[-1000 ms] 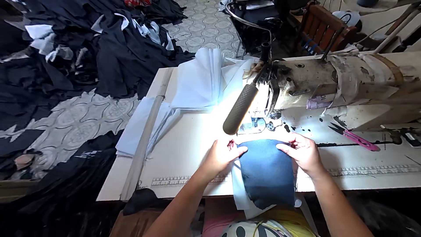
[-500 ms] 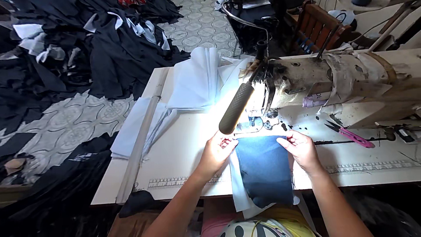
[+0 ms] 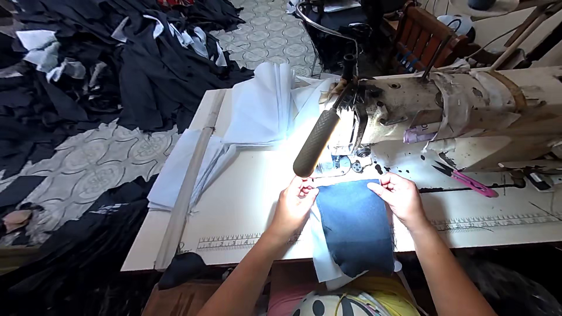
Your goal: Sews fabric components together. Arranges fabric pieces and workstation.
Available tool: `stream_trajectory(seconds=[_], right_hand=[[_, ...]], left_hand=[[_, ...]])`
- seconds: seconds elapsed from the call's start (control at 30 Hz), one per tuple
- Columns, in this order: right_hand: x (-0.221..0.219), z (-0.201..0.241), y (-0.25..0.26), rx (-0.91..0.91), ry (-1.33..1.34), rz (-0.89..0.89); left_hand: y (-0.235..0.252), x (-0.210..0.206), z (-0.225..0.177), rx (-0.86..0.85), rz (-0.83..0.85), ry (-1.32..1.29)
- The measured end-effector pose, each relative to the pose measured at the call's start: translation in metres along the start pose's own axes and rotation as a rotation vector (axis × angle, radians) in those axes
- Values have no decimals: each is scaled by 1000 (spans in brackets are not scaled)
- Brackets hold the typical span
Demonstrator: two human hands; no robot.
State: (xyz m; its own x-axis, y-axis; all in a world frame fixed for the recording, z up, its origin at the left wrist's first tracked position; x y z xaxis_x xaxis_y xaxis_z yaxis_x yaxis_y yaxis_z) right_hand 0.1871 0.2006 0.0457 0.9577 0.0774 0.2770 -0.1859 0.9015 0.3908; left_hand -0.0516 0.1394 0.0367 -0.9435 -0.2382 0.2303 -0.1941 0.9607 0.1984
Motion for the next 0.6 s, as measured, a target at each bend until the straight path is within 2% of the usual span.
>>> stream_trajectory(seconds=[0.13, 0.23, 0.37, 0.47, 0.6], right_hand=[[0, -2, 6, -82, -194, 81], [-3, -8, 21, -209, -456, 337], [-7, -34, 47, -255, -596, 561], [-3, -47, 57, -287, -593, 574], [1, -48, 59, -298, -548, 515]], left_hand=[[10, -8, 2, 92, 78, 104], [30, -27, 3, 159, 235, 380], [60, -46, 14, 219, 296, 611], [70, -56, 13, 337, 337, 645], [74, -61, 7, 348, 323, 644]])
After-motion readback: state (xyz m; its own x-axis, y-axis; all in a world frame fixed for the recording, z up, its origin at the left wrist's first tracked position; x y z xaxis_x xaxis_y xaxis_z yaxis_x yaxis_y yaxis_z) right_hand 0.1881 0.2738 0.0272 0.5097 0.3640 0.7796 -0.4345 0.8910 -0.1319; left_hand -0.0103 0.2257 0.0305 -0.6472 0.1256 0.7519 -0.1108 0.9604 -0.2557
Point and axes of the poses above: each hand's wrist, its own y-axis towards the middle knuckle, its own x-axis out of the back of the hand, z = x × y, the point moved 9 cm from there along y, towards the middle knuckle, and after that the axes turned 6 degrees about x, right-handed, at the moved point
